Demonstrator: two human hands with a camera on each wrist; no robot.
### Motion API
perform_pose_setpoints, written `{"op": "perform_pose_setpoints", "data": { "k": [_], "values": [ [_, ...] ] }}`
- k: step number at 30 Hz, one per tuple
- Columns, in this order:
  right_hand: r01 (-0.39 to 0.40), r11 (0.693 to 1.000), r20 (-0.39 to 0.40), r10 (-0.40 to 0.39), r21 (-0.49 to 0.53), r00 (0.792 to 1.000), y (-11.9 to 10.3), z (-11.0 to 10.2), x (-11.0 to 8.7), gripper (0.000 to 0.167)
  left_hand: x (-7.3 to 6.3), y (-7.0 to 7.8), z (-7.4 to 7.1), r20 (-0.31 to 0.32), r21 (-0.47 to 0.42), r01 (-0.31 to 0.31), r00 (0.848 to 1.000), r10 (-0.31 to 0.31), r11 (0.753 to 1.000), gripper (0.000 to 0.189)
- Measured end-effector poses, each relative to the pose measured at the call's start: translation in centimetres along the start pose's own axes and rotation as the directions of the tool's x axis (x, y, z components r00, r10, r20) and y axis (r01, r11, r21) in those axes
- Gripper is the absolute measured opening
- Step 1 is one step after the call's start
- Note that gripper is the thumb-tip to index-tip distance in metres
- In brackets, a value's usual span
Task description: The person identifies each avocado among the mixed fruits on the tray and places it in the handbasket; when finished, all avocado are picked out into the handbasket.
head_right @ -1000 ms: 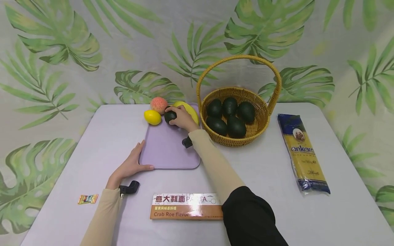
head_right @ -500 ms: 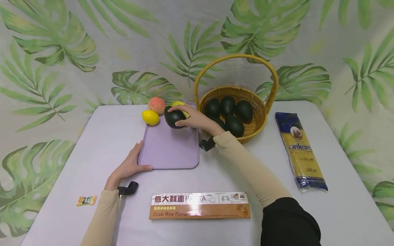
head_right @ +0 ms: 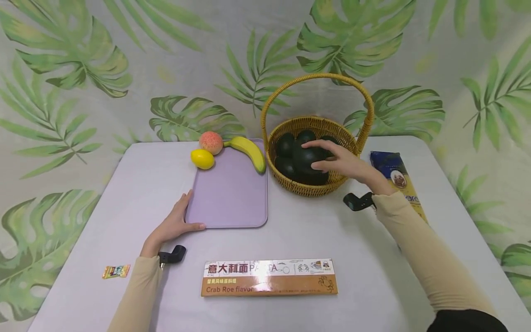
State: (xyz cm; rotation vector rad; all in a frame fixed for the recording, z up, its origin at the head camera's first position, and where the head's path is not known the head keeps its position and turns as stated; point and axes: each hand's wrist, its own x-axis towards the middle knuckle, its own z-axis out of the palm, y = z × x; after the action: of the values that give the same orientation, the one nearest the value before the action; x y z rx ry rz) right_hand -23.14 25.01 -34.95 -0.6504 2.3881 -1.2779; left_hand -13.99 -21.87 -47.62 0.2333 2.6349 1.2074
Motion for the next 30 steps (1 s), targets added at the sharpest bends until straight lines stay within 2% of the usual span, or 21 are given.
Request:
{"op": "perform_pose_setpoints", "data": {
  "k": [5,9,12,21,27,30],
  "values": [
    [-0.093,0.995,-0.029,0.092,-0.048,0.995,1.9,-2.5,-2.4,0.052,-0.1,0.0,0.0,-0.001,-0.001,0.007,1.0,-0.007,1.0,0.116],
    [-0.13,0.99,-0.052,0.127,-0.059,0.991,2.8,-3.6,-3.0,0.055,-0.2,0.0,0.0,-0.002,-0.005,0.012,1.0,-0.012,1.0,0.116],
    [-0.139,0.987,-0.059,0.134,-0.083,0.989,3.2,-3.9,-2.8,0.055,-0.3,0.1,0.0,-0.001,-0.008,0.013,1.0,-0.013,1.0,0.116],
    [-0.085,0.979,-0.013,0.084,-0.187,0.996,3.5,-3.8,-1.1,0.05,-0.2,0.2,0.1,-0.004,-0.01,0.003,1.0,-0.003,1.0,0.115],
    [-0.126,0.958,-0.006,0.129,-0.259,0.992,3.3,-4.0,-0.6,0.052,-0.2,0.2,0.0,-0.006,-0.009,0.009,1.0,-0.009,1.0,0.116],
    [-0.102,0.938,0.007,0.111,-0.331,0.994,3.4,-3.8,-0.2,0.051,-0.2,0.2,0.0,-0.005,-0.007,0.006,1.0,-0.006,1.0,0.116]
  ]
}}
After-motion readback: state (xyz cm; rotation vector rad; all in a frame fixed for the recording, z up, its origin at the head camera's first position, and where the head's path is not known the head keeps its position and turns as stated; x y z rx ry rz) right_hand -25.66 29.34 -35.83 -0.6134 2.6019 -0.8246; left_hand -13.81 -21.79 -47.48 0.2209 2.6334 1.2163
